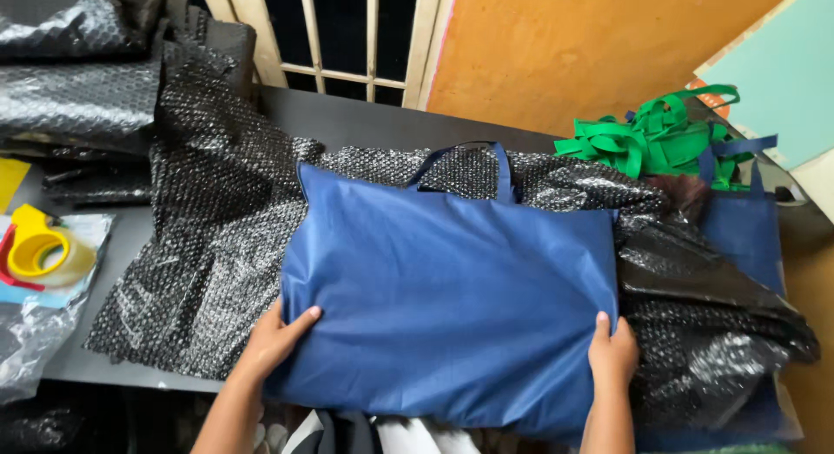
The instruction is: The person wraps a blue bag in black bubble wrap and secures it using tape from a dispenser.
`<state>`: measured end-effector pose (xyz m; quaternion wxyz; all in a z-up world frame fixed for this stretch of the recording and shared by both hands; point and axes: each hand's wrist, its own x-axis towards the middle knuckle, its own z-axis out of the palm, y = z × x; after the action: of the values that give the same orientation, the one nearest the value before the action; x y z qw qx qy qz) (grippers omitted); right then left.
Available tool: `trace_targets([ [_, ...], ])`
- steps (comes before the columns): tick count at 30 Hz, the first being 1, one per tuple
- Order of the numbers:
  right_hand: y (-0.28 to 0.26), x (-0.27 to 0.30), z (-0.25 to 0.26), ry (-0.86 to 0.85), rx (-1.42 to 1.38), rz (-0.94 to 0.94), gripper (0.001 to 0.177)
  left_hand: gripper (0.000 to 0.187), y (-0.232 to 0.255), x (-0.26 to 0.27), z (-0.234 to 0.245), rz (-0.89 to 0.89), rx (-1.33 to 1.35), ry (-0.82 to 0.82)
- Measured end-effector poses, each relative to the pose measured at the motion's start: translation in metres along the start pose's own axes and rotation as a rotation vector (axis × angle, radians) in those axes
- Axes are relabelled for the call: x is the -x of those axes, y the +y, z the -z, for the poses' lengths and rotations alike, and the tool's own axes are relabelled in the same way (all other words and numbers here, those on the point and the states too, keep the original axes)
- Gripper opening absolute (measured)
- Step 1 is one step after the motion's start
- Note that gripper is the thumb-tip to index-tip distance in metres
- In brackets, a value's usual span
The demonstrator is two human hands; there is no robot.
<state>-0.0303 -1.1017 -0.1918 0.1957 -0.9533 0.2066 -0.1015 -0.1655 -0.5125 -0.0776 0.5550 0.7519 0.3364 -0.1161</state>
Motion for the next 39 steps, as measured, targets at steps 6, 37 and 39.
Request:
trace_targets([
  [6,-0.052,0.009,0.025,0.026,-0.134,0.077,0.046,0.07,0.031,0.017,0.061,-0.032,-0.053,0.135],
  [37,-0.314,0.18,-0.053,-0.4,-0.245,1.36,0.034,0.084,-0.275,-0.096,0.069,-0.185,-1.013,0.293],
  [39,-0.32,0.173,-0.027,-0.246,-0.417,1.308,0.027,0.091,-0.287,-0.095,0.064,-0.248,-0.957,0.362],
])
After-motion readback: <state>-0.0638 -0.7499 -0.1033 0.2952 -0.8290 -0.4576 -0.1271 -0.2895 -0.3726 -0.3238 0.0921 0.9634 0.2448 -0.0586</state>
